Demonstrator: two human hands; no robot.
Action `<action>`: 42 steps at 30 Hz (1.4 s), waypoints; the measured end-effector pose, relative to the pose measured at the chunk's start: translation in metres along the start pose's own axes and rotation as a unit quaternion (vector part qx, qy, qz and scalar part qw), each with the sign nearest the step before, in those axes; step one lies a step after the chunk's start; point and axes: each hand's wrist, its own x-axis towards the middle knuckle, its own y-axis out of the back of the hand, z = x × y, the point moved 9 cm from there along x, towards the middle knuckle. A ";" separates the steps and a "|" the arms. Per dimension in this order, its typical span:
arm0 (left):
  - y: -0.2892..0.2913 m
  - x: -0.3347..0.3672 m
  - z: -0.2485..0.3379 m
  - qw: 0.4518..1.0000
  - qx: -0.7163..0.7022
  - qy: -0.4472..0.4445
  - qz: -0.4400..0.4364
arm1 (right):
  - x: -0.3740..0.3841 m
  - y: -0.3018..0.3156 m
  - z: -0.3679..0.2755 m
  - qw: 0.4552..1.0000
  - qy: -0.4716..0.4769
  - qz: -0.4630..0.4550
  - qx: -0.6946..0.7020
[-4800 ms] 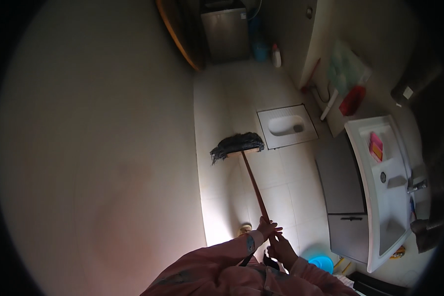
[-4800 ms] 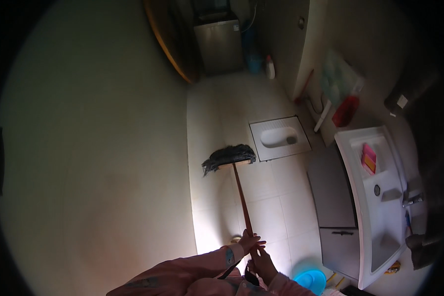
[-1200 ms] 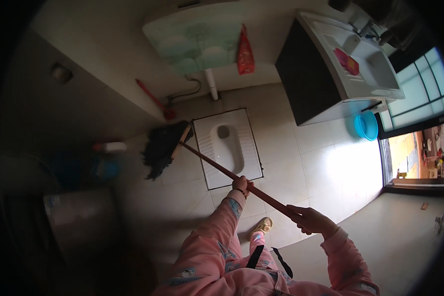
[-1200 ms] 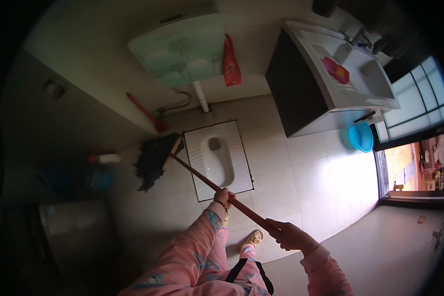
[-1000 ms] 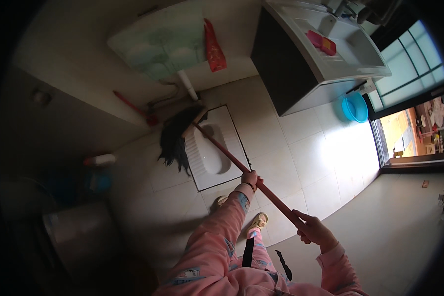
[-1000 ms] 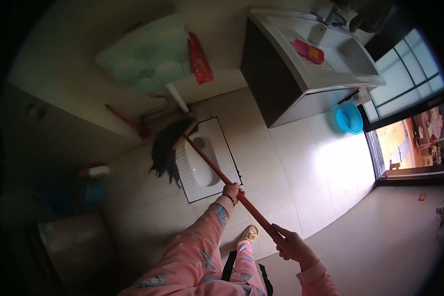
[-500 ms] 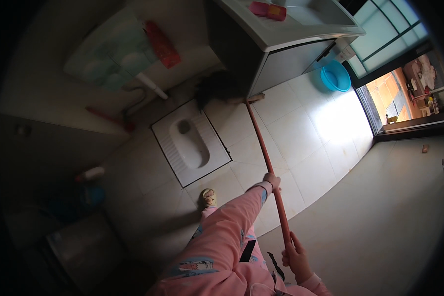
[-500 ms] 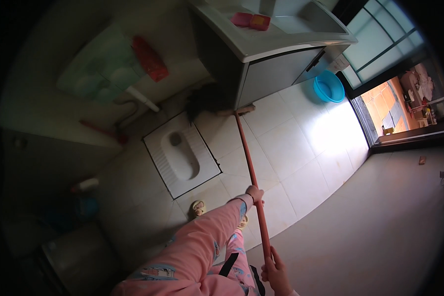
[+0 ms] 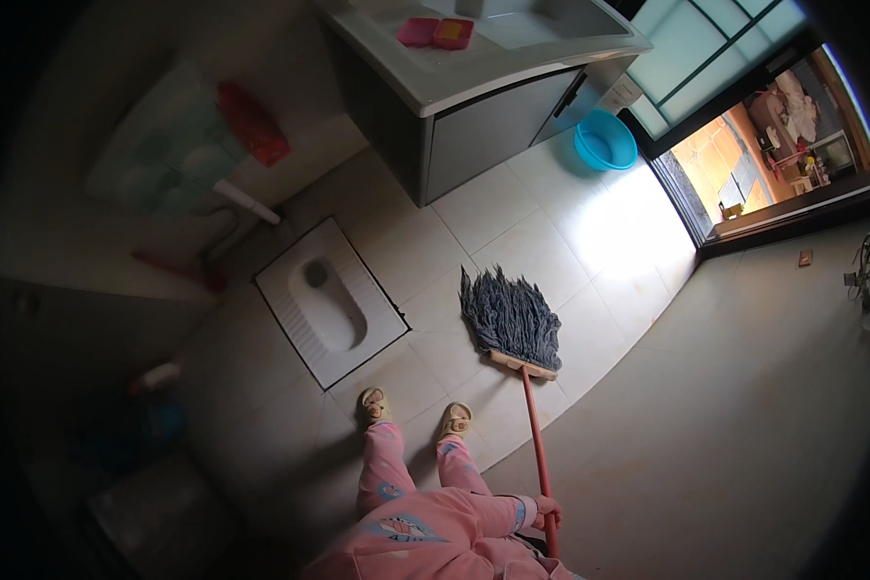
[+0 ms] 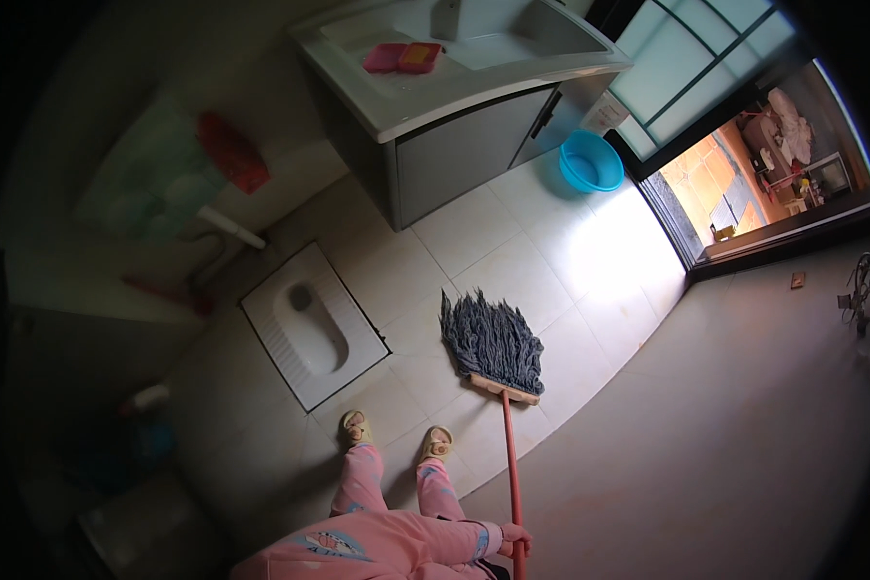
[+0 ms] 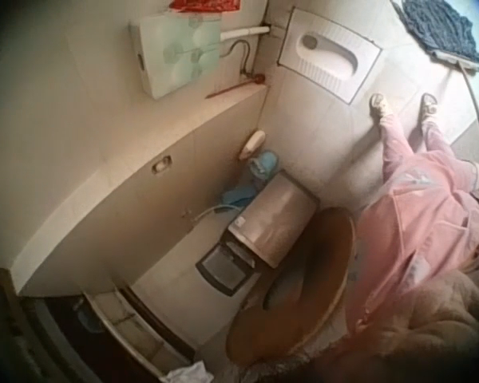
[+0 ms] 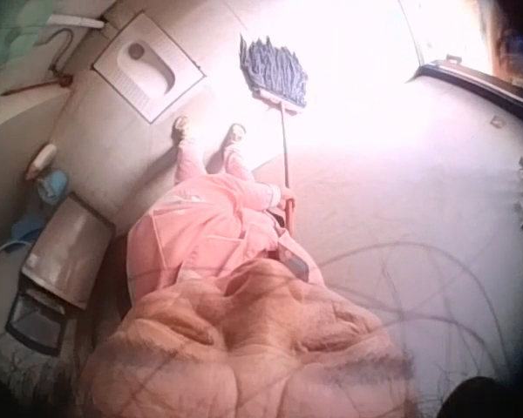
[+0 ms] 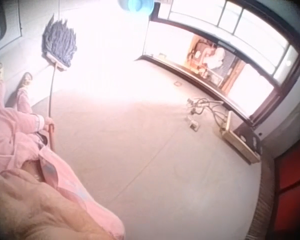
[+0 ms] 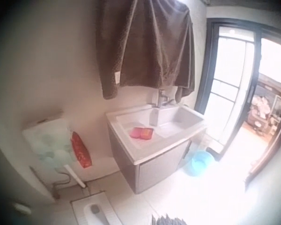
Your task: The person mops a hallway floor and then uses a long-handled brush to scrub the inside of a squat toilet.
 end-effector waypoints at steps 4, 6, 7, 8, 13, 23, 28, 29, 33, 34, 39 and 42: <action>-0.010 0.005 0.034 0.998 0.023 -0.057 -0.010 | 0.011 0.010 0.006 1.000 -0.004 -0.003 0.007; -0.019 0.002 0.072 0.991 0.069 -0.115 -0.023 | 0.013 0.013 0.007 1.000 0.001 -0.006 0.010; -0.023 -0.001 0.097 0.988 0.062 -0.141 -0.009 | 0.014 0.013 0.005 1.000 0.009 -0.008 0.013; -0.027 -0.003 0.122 0.985 0.051 -0.166 0.006 | 0.017 0.011 0.002 1.000 0.016 -0.016 0.017; -0.028 -0.052 0.293 0.936 0.040 -0.349 0.030 | 0.041 -0.020 -0.070 0.993 0.088 -0.067 0.041; 0.139 -0.240 0.436 0.833 0.064 -0.496 0.237 | 0.099 -0.221 -0.185 0.960 0.183 -0.211 -0.003; 0.252 -0.308 0.422 0.806 0.024 -0.532 0.258 | 0.087 -0.320 -0.179 0.918 0.310 -0.225 -0.101; 0.268 -0.323 0.424 0.804 0.033 -0.542 0.242 | 0.087 -0.335 -0.181 0.896 0.373 -0.204 -0.127; 0.328 -0.356 0.418 0.802 -0.040 -0.555 0.216 | 0.054 -0.373 -0.199 0.911 0.294 -0.228 -0.179; 0.341 -0.361 0.416 0.800 -0.041 -0.560 0.214 | 0.054 -0.376 -0.199 0.897 0.300 -0.228 -0.229; 0.375 -0.358 0.383 0.816 -0.109 -0.550 0.142 | 0.057 -0.374 -0.190 0.837 0.374 -0.234 -0.323; 0.354 -0.357 0.354 0.809 -0.137 -0.553 0.145 | 0.028 -0.349 -0.206 0.809 0.449 -0.214 -0.315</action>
